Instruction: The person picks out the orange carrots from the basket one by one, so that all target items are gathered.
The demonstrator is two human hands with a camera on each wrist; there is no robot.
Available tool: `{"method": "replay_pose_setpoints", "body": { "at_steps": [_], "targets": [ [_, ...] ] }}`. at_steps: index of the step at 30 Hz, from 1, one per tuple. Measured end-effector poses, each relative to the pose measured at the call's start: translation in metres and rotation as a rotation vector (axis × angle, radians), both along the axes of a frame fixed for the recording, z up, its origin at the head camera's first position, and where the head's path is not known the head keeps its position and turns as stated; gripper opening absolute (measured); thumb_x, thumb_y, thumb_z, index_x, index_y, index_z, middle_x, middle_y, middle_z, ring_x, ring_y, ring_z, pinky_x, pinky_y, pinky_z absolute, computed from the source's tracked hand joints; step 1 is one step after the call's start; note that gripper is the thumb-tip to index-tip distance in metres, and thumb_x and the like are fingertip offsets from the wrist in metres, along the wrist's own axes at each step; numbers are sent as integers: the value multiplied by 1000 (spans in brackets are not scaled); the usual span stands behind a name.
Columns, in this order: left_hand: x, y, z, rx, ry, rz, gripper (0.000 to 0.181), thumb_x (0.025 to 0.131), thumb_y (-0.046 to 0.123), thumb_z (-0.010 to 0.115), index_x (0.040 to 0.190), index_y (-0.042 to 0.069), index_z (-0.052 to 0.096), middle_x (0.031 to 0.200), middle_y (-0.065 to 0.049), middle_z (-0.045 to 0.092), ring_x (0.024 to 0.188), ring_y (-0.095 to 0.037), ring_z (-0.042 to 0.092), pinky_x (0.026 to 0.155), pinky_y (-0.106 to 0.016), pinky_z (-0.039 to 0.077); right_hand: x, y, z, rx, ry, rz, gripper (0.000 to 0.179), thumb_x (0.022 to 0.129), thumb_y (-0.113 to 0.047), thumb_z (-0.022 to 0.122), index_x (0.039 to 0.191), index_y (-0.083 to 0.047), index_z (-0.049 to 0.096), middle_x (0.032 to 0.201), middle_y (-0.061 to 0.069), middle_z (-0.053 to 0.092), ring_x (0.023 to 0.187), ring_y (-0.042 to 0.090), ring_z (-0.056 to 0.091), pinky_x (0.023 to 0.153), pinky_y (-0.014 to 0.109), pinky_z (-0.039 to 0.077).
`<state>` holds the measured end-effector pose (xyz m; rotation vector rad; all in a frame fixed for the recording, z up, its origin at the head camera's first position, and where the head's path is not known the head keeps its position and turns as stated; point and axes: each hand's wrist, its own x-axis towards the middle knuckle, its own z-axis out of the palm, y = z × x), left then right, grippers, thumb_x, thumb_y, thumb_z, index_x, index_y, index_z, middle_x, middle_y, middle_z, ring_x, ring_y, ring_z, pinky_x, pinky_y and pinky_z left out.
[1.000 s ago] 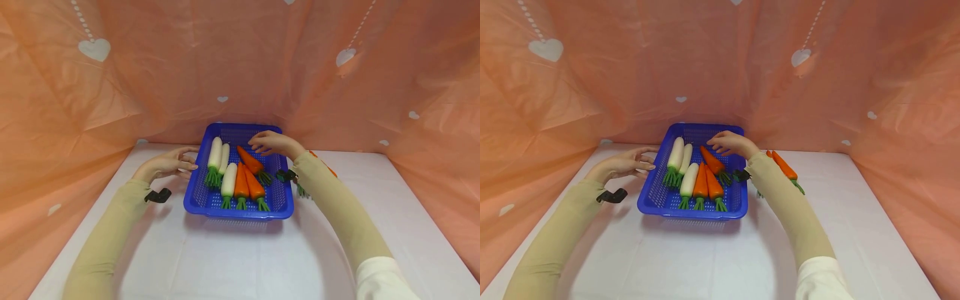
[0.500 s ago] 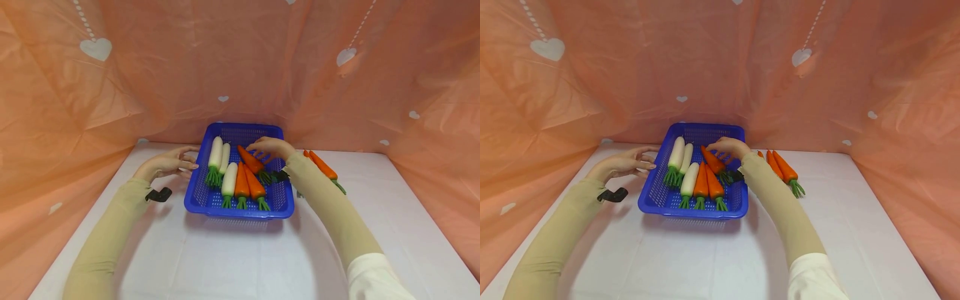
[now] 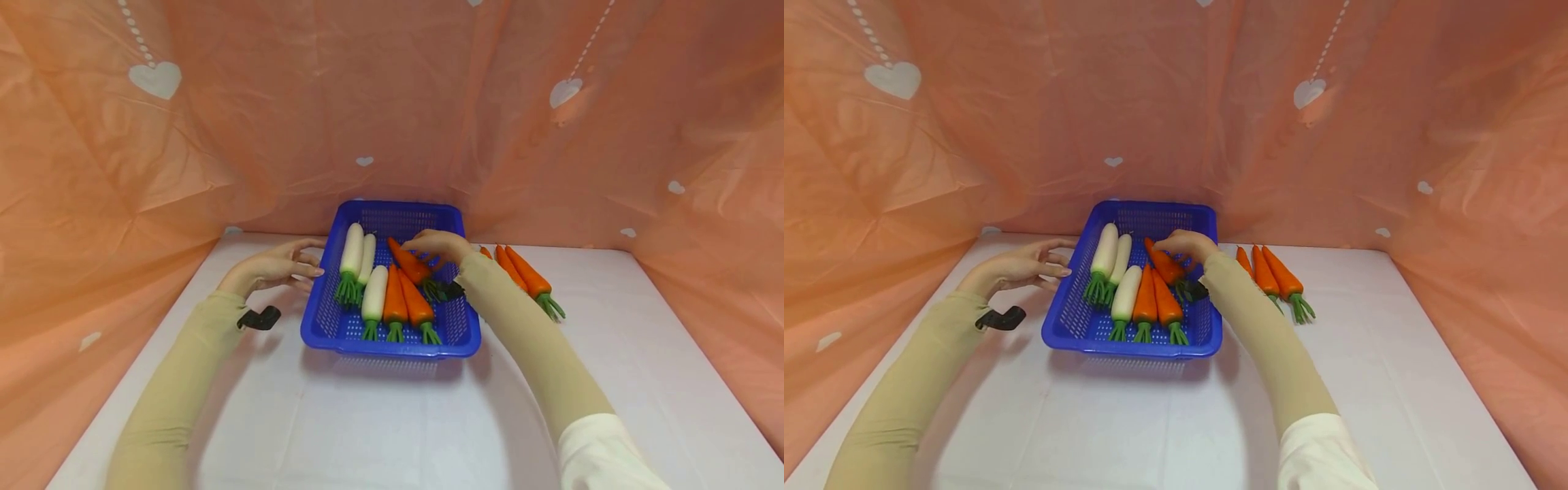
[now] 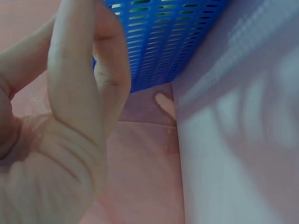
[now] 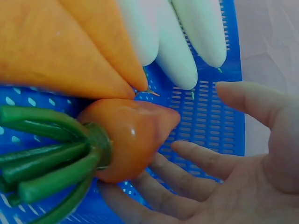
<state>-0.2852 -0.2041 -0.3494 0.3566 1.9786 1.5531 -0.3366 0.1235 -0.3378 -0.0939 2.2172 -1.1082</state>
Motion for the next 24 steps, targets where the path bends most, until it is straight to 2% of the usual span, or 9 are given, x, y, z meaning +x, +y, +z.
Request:
{"method": "replay_pose_setpoints", "body": {
  "at_steps": [4,11,19,24],
  "targets": [
    [-1,0,-1,14,-5,-4,71,93,-2,57,150,5,16,109,-16,53,89,-24,59,82,-49,53,-1,0,-5,15,0,16,64,95,-34,57,145,-5,32,144,18,37,128,39,38,102,53,38],
    [0,-1,0,19,-13,2,71,93,-3,57,150,4,16,107,-16,53,88,-26,60,80,-47,55,1,-1,-7,52,17,74,55,94,-27,59,139,-1,40,140,16,40,126,36,40,97,52,44],
    [0,0,1,9,-2,-6,72,93,-1,57,151,6,15,109,-16,52,89,-23,58,84,-51,52,-1,0,-7,85,8,94,60,90,-16,63,143,-5,36,141,16,38,127,34,40,98,48,44],
    [0,1,-1,6,-14,13,71,93,-2,57,151,9,16,110,-17,52,94,-25,58,86,-51,51,-1,0,-8,105,26,103,61,89,-10,64,143,-6,36,138,17,38,121,36,43,95,47,46]
  ]
}}
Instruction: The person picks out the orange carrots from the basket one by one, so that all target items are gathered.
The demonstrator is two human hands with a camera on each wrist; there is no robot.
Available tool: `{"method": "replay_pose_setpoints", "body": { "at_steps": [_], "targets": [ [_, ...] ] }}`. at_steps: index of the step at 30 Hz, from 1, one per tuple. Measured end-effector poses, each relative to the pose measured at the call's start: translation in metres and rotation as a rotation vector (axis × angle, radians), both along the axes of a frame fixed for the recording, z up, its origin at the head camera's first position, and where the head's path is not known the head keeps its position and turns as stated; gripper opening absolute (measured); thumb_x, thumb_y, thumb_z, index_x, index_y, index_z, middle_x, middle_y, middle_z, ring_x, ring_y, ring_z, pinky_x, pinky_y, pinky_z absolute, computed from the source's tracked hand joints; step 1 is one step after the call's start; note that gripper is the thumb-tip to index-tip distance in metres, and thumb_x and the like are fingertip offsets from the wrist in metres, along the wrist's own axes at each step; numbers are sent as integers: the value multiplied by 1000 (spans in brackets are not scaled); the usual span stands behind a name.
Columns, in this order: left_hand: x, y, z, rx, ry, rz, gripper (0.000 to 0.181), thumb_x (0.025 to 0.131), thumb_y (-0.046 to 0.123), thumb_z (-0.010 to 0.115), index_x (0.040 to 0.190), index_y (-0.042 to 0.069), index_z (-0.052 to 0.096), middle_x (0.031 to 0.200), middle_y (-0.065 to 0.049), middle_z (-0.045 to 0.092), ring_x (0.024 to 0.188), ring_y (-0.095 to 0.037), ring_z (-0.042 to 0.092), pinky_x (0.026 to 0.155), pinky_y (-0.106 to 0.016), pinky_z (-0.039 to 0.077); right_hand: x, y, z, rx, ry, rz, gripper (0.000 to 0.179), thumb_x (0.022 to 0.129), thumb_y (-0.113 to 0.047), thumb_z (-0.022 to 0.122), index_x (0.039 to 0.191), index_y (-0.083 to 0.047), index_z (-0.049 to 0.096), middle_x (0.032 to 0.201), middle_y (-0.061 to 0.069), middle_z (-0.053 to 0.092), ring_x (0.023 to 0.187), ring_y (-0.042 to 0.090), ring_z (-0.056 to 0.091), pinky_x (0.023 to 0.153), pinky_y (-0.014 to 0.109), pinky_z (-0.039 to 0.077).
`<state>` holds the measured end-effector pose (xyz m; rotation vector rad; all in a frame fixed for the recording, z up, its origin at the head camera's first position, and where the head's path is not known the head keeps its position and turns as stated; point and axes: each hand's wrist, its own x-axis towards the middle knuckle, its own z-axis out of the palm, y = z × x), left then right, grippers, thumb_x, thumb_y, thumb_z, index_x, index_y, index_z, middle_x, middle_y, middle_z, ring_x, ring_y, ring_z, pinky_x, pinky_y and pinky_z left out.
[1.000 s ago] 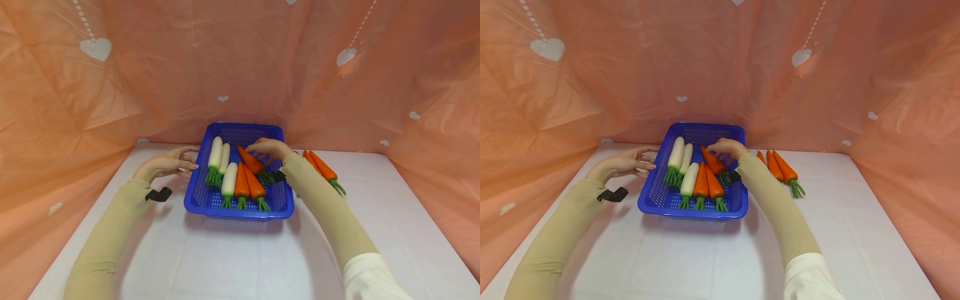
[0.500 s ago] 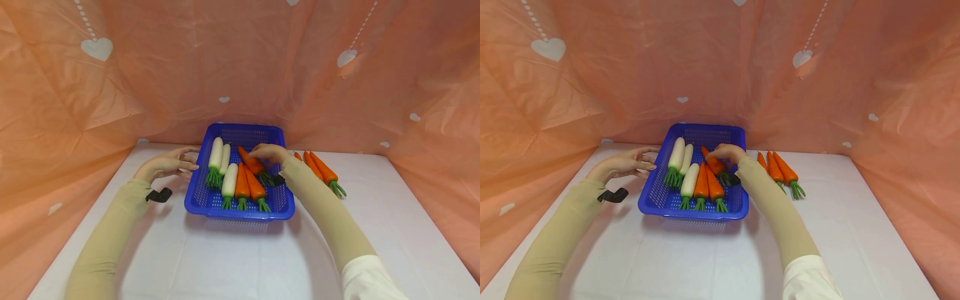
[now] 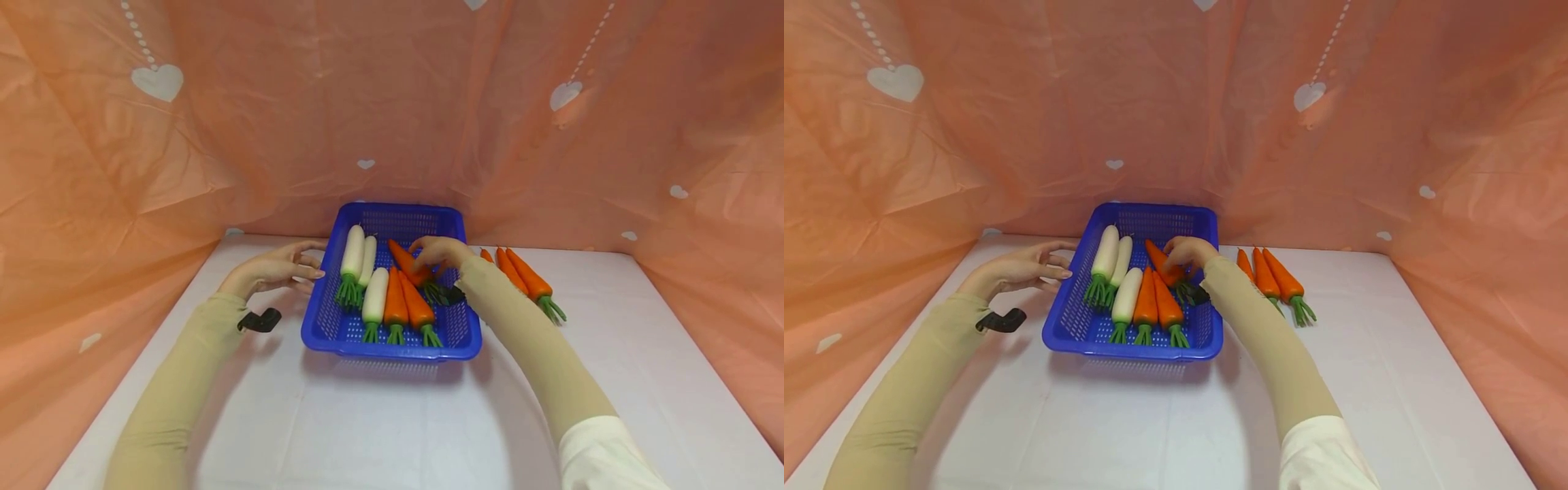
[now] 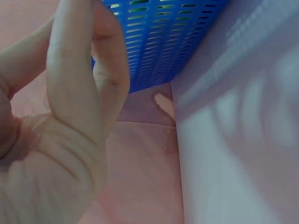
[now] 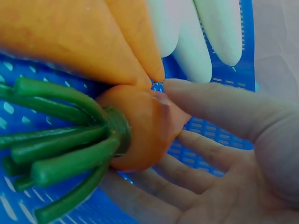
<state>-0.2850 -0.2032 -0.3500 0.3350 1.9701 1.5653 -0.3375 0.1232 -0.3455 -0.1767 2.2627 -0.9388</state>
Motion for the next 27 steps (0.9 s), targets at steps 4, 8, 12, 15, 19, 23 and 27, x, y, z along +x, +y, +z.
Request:
{"method": "replay_pose_setpoints", "body": {
  "at_steps": [4,8,12,15,19,23,27],
  "targets": [
    [1,0,-1,-6,2,-1,72,93,-1,58,151,9,15,112,-18,51,98,-27,57,88,-52,50,1,-2,-2,34,25,-3,61,87,-8,67,141,-8,39,135,15,40,117,36,46,95,46,47],
    [1,-1,-1,-12,6,-10,74,93,2,60,151,9,15,113,-20,50,101,-32,55,89,-53,49,1,-3,-3,61,38,-9,60,86,-8,68,139,-8,42,133,15,41,115,35,48,95,46,47],
    [0,0,-1,-10,3,-8,74,92,3,61,151,10,16,113,-20,49,102,-34,55,90,-55,48,2,-2,0,65,46,-1,58,86,-9,68,138,-8,43,132,15,41,112,34,50,92,45,49],
    [0,0,0,-7,5,-12,74,93,2,60,151,10,16,114,-20,49,102,-32,55,90,-55,47,2,1,3,42,56,4,60,84,-9,69,138,-9,43,132,14,42,110,32,52,90,44,50],
    [-1,1,-1,-2,8,-17,72,93,2,59,151,10,16,114,-20,50,100,-29,57,90,-54,48,0,8,9,-32,56,-10,62,83,-9,70,138,-8,42,127,15,47,107,29,54,89,44,51],
    [-3,2,-2,3,14,-22,72,94,0,58,151,8,16,113,-19,51,97,-26,58,89,-54,49,-1,15,15,-142,29,-48,62,84,-9,69,140,-8,41,118,16,51,99,28,56,87,44,52],
    [-4,3,-2,-3,18,-26,72,93,1,59,151,8,16,113,-19,51,98,-26,58,89,-53,49,0,23,21,-253,1,-73,62,86,-8,69,140,-7,39,106,15,57,89,25,59,86,44,53]
  ]
}}
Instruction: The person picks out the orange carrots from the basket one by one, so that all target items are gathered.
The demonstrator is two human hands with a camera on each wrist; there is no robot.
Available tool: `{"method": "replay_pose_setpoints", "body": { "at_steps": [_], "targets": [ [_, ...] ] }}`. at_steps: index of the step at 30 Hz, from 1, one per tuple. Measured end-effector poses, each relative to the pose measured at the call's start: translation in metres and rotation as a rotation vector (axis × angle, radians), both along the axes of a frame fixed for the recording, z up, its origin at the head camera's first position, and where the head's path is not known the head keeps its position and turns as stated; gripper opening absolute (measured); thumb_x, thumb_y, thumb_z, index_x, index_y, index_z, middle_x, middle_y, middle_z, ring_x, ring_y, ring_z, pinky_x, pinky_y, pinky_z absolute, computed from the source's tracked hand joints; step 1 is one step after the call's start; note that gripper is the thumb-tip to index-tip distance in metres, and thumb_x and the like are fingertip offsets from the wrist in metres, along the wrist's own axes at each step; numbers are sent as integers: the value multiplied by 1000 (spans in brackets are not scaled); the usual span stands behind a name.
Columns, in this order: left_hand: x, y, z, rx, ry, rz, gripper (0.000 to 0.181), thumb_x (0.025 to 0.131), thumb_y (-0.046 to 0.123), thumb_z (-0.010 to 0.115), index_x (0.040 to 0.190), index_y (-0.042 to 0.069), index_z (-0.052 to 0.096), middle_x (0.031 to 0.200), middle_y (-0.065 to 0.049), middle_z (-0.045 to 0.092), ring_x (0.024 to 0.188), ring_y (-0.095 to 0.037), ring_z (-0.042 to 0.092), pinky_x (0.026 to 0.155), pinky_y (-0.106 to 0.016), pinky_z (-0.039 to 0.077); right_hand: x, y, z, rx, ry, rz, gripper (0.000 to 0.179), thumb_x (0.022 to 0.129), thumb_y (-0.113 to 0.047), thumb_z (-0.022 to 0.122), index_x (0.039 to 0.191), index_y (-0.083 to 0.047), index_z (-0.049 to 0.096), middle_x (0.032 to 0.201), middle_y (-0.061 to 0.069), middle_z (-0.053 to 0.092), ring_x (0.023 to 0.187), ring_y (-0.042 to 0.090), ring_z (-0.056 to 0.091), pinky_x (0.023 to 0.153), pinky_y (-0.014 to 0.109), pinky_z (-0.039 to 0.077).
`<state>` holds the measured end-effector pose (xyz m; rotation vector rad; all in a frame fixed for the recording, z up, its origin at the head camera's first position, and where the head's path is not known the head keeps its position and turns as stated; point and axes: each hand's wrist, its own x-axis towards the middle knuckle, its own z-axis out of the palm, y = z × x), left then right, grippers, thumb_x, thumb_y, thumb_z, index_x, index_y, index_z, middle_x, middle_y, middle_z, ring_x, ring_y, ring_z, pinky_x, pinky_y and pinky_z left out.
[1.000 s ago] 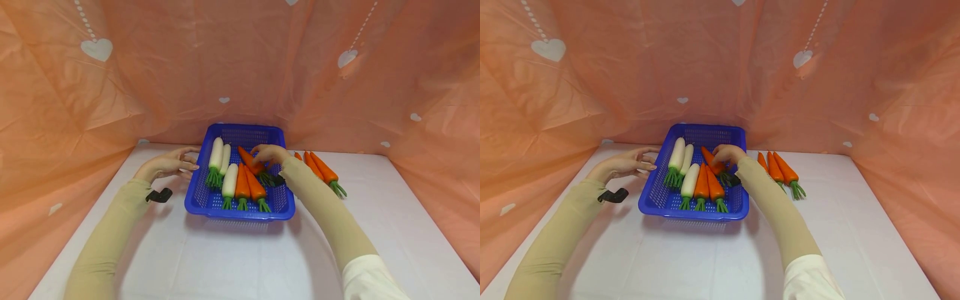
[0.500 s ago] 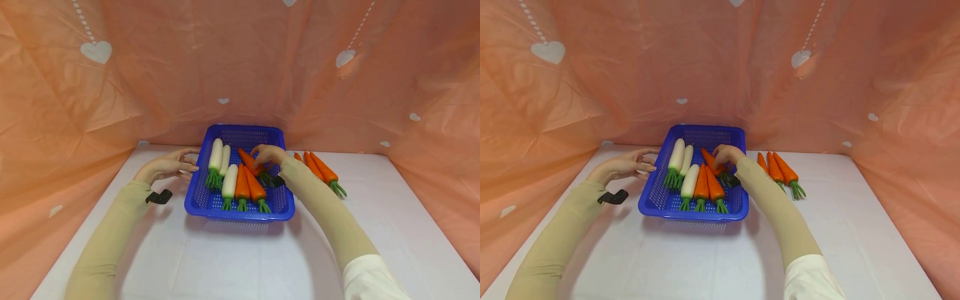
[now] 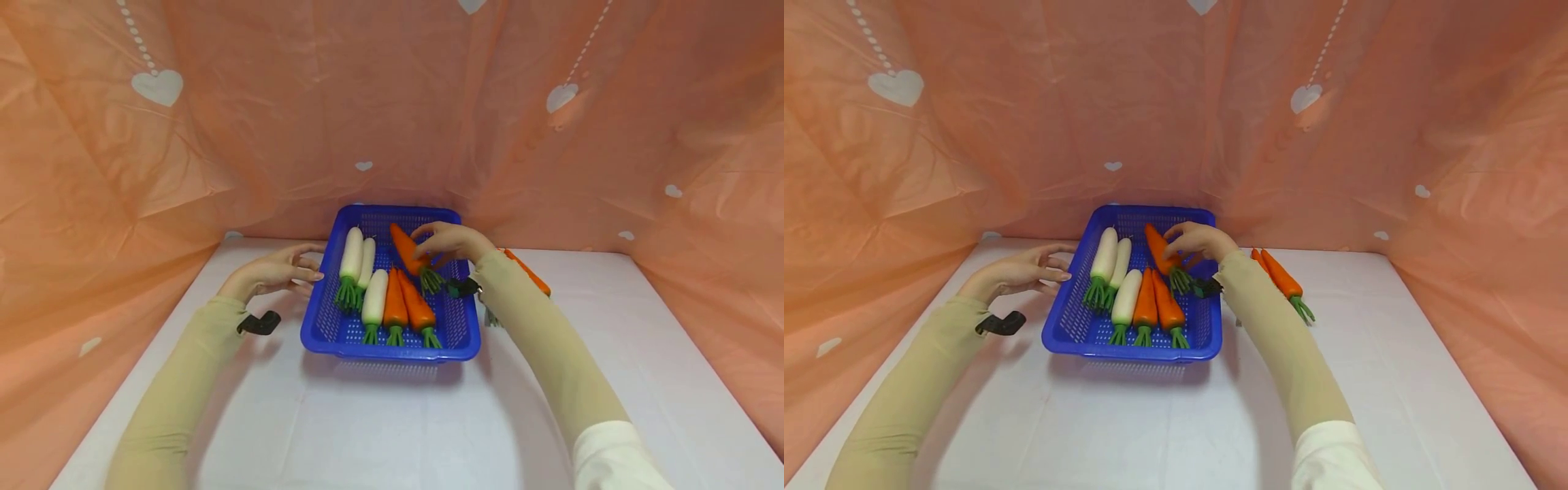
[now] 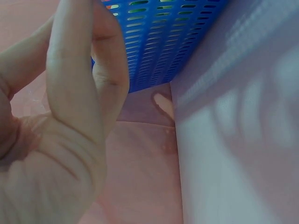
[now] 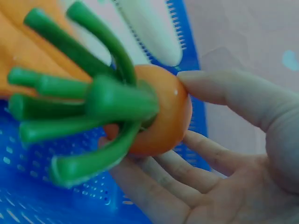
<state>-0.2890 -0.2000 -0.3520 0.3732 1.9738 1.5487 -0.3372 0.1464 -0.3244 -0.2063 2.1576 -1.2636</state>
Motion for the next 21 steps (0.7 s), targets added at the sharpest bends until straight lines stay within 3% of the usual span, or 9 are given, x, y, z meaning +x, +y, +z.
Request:
{"method": "replay_pose_setpoints", "body": {
  "at_steps": [6,12,17,21],
  "targets": [
    [-1,-3,-2,-9,16,-24,76,93,5,62,152,9,13,119,-24,48,101,-31,58,88,-51,50,8,15,10,-108,15,27,60,89,-10,66,142,-8,38,98,11,63,89,22,62,89,44,50],
    [2,-9,-3,-10,37,-40,79,92,12,65,151,6,13,131,-28,37,104,-32,58,88,-50,50,19,30,24,-170,48,23,60,90,-14,66,143,-12,38,98,10,59,86,23,56,90,44,49],
    [5,-10,-3,-2,0,16,75,93,5,61,151,8,14,126,-25,43,99,-26,59,86,-46,52,29,46,31,-196,80,17,58,92,-16,63,144,-13,36,108,12,58,92,24,55,93,45,48],
    [7,-12,-1,-6,-6,28,75,93,5,60,151,9,13,127,-26,42,99,-26,59,86,-44,53,37,68,32,-254,116,4,57,95,-11,59,146,-13,34,126,15,51,95,22,57,85,39,52]
  ]
}}
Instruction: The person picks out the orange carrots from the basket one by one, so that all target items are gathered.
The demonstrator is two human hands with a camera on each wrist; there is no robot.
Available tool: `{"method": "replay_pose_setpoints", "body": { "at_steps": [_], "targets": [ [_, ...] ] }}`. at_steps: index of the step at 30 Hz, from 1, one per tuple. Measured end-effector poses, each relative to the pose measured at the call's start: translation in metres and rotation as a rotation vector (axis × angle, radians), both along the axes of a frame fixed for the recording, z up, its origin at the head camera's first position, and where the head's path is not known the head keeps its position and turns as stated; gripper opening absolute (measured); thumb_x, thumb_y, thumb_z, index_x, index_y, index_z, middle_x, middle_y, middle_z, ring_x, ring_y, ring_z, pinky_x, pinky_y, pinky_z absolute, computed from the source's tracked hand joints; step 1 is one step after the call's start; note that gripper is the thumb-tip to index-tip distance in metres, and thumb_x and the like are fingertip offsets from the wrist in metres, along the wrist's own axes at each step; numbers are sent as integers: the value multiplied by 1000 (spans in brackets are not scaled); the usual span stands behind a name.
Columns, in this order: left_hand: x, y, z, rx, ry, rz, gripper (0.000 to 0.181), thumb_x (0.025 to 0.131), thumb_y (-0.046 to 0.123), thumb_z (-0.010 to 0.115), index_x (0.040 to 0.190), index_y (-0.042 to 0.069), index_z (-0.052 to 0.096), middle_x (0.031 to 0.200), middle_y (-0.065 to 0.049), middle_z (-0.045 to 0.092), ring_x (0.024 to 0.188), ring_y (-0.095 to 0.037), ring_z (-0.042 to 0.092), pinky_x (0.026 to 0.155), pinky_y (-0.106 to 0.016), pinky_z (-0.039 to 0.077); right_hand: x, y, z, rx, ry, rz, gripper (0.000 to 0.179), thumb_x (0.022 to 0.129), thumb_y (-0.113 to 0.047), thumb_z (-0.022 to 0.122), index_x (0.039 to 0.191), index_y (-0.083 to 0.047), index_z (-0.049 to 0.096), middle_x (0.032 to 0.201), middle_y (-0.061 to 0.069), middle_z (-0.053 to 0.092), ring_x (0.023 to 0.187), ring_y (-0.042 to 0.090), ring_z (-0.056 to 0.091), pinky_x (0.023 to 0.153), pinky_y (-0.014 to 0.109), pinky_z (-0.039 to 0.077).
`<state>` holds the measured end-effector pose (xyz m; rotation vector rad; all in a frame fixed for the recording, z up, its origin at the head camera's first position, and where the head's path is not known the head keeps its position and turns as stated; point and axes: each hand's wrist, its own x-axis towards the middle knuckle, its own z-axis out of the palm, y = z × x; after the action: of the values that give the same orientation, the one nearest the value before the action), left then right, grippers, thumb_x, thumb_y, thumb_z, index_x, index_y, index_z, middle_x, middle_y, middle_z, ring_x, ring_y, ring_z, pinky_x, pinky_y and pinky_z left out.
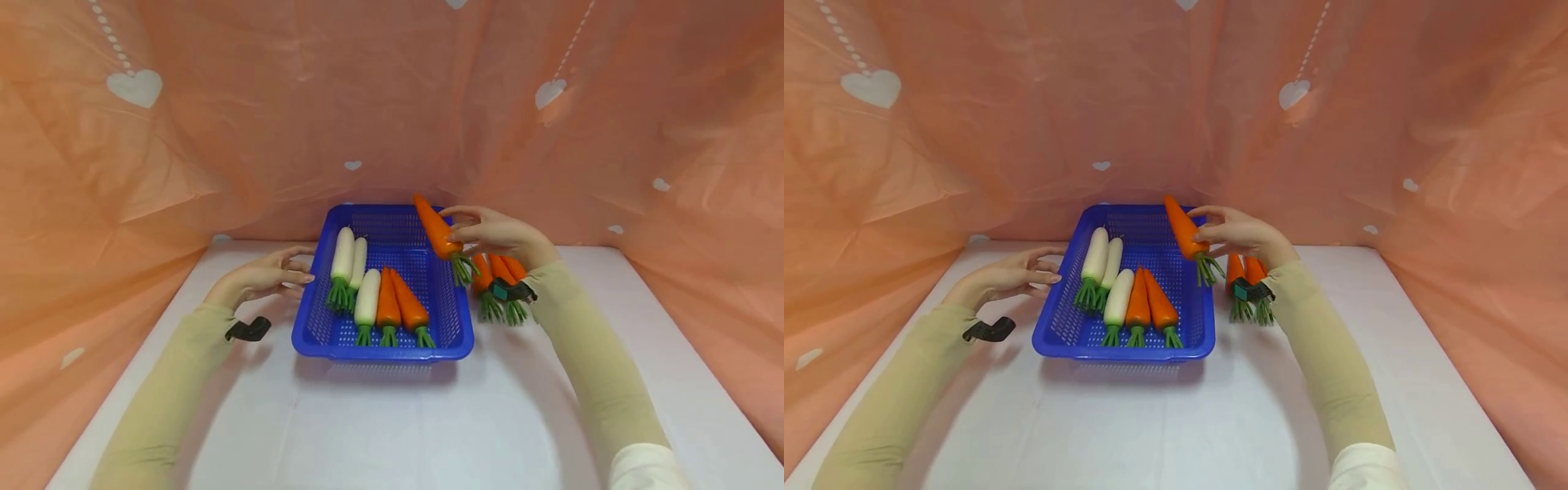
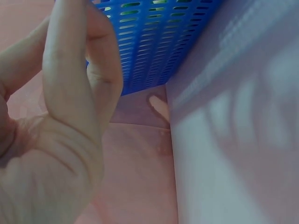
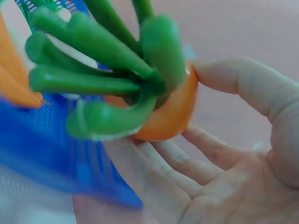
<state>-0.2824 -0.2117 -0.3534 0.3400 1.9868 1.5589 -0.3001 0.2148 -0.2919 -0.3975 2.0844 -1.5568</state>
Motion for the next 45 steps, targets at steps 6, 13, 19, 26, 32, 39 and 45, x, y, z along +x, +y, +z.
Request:
{"method": "replay_pose_setpoints", "body": {
  "at_steps": [6,13,19,26,32,39,45],
  "targets": [
    [2,-1,1,-3,8,-2,77,93,8,62,152,9,12,138,-30,30,106,-31,56,89,-46,51,12,47,-3,-42,7,-74,59,94,-6,58,147,-12,32,140,21,39,97,22,59,82,37,53],
    [2,-1,1,15,3,14,74,94,3,59,151,7,14,135,-30,34,103,-32,58,87,-47,52,29,105,-16,27,13,-122,61,97,-10,56,149,-11,25,142,23,31,100,21,61,101,56,38],
    [2,0,2,39,-7,14,72,94,0,56,152,7,13,138,-30,33,101,-27,60,87,-47,52,43,148,-33,83,18,-168,60,98,-12,54,148,-6,21,131,15,45,98,18,62,93,43,48],
    [3,-2,0,34,6,8,73,94,2,58,152,7,13,132,-28,38,101,-26,59,88,-47,51,57,178,-56,82,47,-250,52,98,-11,55,143,-4,31,107,3,58,91,19,64,81,33,54],
    [4,-1,-2,30,11,-9,76,94,7,61,152,8,11,134,-29,36,103,-29,58,89,-48,50,68,198,-77,52,-32,-258,45,99,-11,51,140,-9,32,107,2,55,93,17,61,81,29,53],
    [3,1,-5,75,-9,8,71,94,0,57,151,7,15,124,-24,46,98,-25,60,85,-45,53,67,209,-94,62,-56,-256,36,100,-13,51,135,-17,42,103,0,58,91,15,59,82,28,53],
    [2,1,-5,70,-12,18,71,95,0,56,151,8,14,126,-24,46,96,-24,61,84,-44,54,58,207,-99,159,-48,-261,57,99,-21,53,145,0,26,108,1,55,94,14,57,83,28,52]
  ]
}}
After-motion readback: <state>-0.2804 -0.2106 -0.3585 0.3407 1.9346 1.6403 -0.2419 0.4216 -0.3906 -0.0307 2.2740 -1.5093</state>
